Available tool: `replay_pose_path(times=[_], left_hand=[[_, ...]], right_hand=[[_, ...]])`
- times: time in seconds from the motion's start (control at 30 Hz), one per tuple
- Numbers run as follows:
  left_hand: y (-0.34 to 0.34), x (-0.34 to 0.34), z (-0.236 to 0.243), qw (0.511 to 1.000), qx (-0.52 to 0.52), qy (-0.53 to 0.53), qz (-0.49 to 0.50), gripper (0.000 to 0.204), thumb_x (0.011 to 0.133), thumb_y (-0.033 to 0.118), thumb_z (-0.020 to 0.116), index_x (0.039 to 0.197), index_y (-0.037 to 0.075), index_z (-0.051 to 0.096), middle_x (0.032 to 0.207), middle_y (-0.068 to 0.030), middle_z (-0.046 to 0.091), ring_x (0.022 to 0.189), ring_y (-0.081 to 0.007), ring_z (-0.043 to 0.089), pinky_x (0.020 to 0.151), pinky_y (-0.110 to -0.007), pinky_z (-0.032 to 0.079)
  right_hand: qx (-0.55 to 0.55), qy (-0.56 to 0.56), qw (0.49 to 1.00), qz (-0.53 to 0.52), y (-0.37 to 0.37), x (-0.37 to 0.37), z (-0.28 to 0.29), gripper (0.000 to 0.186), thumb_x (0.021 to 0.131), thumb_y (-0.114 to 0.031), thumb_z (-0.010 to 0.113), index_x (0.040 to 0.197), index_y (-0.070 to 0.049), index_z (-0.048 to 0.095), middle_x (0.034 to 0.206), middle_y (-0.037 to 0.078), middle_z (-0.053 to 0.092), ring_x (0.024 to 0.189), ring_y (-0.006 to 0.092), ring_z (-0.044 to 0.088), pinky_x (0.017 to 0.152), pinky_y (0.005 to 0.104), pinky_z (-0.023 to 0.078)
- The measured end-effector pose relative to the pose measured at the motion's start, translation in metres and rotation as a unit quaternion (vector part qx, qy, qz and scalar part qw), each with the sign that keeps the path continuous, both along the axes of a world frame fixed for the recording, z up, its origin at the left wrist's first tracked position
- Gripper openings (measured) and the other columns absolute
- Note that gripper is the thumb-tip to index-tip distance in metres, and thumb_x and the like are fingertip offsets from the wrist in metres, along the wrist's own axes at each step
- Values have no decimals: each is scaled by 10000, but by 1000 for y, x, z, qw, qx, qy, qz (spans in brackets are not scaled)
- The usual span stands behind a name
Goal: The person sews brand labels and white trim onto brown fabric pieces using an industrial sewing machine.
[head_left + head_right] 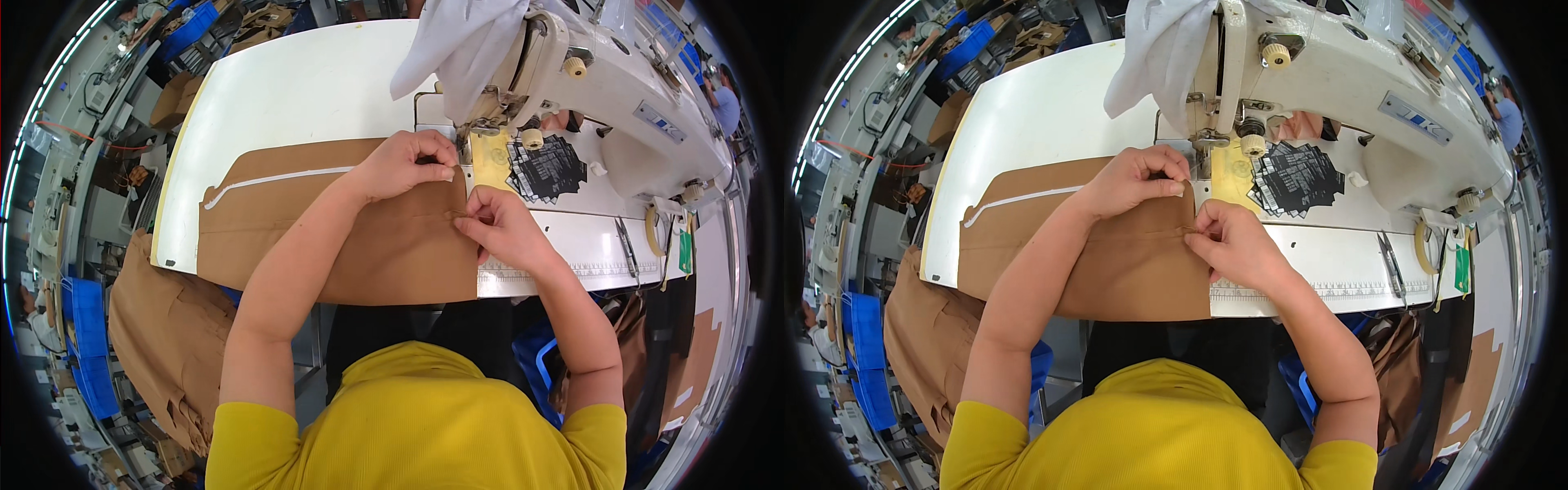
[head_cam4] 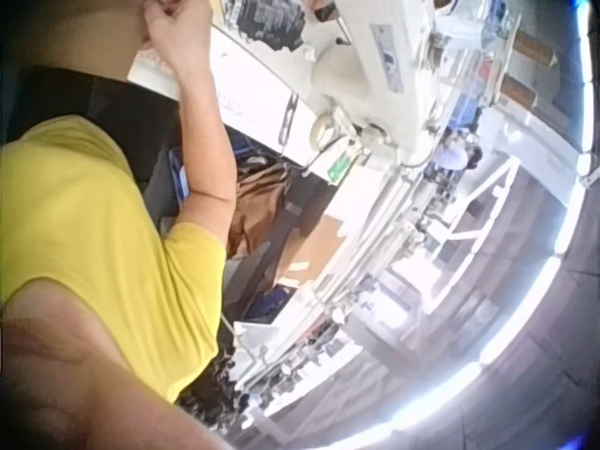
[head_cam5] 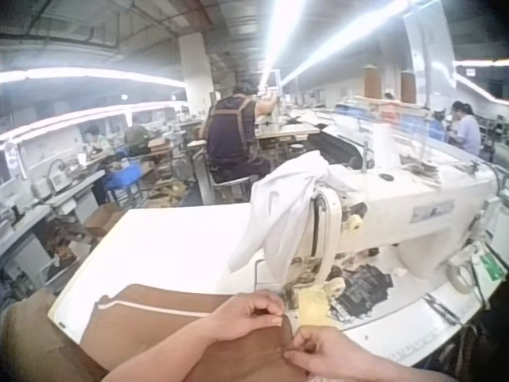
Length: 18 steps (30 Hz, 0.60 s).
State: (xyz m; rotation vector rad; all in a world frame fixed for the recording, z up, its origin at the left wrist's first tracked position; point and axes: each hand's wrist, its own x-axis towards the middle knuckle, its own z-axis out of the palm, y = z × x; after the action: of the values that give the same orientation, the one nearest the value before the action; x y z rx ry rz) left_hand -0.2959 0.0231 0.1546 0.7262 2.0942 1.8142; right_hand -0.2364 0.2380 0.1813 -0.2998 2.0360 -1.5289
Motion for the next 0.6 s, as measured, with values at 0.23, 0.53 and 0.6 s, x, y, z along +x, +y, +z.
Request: replay_pose_path(times=[0.23, 0.53, 0.6], left_hand=[[-2, 2, -1, 1000, 4, -1, -7, 57, 845, 45, 689, 882, 5, 672, 1042, -31, 565, 947, -111, 534, 859, -261, 439], [-1, 1, -1, 1000, 10, -12, -17, 66, 852, 63, 686, 877, 25, 638, 1014, -18, 536, 935, -113, 514, 865, -270, 420], [-1, 0, -1, 1000, 11, -9, -24, 73, 853, 69, 688, 872, 28, 630, 1011, -15, 534, 934, -115, 509, 869, -273, 414]], right_hand=[[1, 2, 1000, 13, 2, -3, -1, 198, 912, -125, 623, 802, -14, 501, 645, 40, 579, 511, 80, 564, 430, 223, 476], [0, -13, 1000, 13, 4, -4, -2, 222, 916, -130, 641, 790, -28, 488, 653, 35, 589, 500, 73, 558, 416, 211, 457], [-2, -12, 1000, 15, 5, -4, -1, 216, 915, -125, 629, 788, -12, 496, 650, 42, 582, 515, 76, 562, 425, 216, 468]])
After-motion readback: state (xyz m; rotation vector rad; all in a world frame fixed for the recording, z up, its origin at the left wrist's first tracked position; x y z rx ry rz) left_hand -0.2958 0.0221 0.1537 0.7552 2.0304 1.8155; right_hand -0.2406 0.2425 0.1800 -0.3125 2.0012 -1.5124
